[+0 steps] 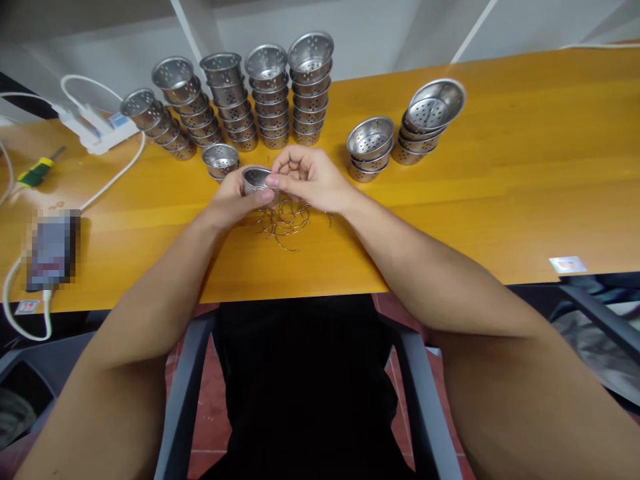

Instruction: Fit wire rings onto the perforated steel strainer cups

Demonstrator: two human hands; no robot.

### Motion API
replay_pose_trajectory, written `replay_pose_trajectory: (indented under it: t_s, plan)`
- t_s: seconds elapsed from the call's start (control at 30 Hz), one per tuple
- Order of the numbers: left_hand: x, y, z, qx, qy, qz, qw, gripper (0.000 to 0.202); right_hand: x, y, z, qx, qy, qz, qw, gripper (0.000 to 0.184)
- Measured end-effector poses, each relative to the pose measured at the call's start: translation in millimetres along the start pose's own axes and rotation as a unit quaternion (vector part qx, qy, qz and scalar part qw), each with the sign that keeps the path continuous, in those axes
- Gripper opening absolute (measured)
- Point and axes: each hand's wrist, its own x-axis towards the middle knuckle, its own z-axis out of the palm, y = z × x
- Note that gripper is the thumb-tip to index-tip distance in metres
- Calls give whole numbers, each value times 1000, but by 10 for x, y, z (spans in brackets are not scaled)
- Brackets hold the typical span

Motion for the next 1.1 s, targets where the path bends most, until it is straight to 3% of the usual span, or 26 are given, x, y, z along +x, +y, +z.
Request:
replay_pose_trajectory:
  t_s: [0.1,0.3,1.1]
  plan:
    - [-4,-44,-3,36,10,31,999,102,13,41,19,13,9,6,1000,78]
    - [-7,-110,-17,65,18,52,996,99,15,34,48,10,21,5,1000,80]
    - [-9,-129,-61,76,25,43,996,100,10,29,27,-4,0,27,1000,82]
